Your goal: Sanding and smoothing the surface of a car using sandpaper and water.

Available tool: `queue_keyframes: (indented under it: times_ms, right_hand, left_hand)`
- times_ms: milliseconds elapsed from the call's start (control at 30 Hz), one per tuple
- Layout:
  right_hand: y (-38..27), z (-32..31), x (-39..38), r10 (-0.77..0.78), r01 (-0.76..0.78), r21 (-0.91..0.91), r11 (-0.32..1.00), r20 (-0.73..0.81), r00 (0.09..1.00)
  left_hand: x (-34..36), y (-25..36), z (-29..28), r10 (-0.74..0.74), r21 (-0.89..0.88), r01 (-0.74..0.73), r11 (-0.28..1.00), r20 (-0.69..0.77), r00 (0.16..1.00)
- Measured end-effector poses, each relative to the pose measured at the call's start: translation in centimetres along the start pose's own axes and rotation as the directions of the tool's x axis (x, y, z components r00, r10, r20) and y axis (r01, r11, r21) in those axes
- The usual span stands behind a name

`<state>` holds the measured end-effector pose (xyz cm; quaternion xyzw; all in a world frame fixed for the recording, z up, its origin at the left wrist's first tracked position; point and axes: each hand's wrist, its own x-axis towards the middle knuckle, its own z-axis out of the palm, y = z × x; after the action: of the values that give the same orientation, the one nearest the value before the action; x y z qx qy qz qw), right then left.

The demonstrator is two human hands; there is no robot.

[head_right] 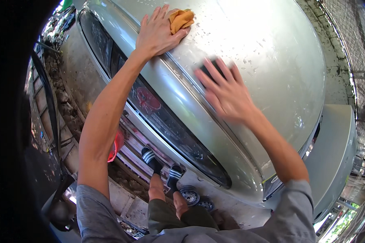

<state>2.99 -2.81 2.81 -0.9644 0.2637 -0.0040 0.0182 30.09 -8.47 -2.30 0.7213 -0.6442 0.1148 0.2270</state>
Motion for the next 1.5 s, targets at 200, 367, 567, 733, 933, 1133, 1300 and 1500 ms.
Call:
queue_keyframes:
  times_ms: [200,367,567,733,933,1133,1300,1500]
  right_hand:
    - [-3.6,2.1,-4.0,0.16,-0.159,0.069,0.985,-0.012,0.987]
    - [4.7,0.8,4.7,0.311,-0.309,0.034,0.95,-0.132,0.941]
    - [-3.2,3.2,-2.0,0.291,-0.283,0.073,0.956,-0.138,0.947]
    - [6.7,1.2,5.3,0.485,-0.489,0.033,0.872,-0.209,0.849]
    - [-0.8,2.4,-2.8,0.413,-0.41,0.047,0.911,-0.101,0.905]
    - [5.7,2.8,0.3,0.628,-0.63,0.063,0.774,-0.199,0.752]
    - [-0.9,2.9,-6.3,0.523,-0.521,0.045,0.852,-0.073,0.849]
    - [0.7,3.4,-4.4,0.692,-0.686,0.091,0.722,-0.137,0.709]
  left_hand:
    - [-0.8,-1.4,-0.7,-0.022,-0.005,0.023,1.0,0.063,0.998]
    - [0.0,0.5,-0.3,-0.018,-0.033,0.021,0.999,0.076,0.997]
    - [-0.6,-1.8,-1.2,-0.014,-0.004,0.014,1.0,0.044,0.999]
    - [-0.3,0.5,-0.3,0.005,-0.099,0.0,0.995,0.053,0.999]
    - [-0.4,-0.8,-2.1,-0.013,-0.022,0.015,1.0,0.092,0.996]
    - [-0.8,-0.4,-0.8,-0.003,-0.094,0.012,0.995,0.094,0.996]
    - [-0.4,-0.9,-2.0,-0.015,-0.032,0.018,0.999,0.096,0.995]
    - [-0.6,-1.6,-0.4,-0.007,-0.055,0.012,0.998,0.086,0.996]
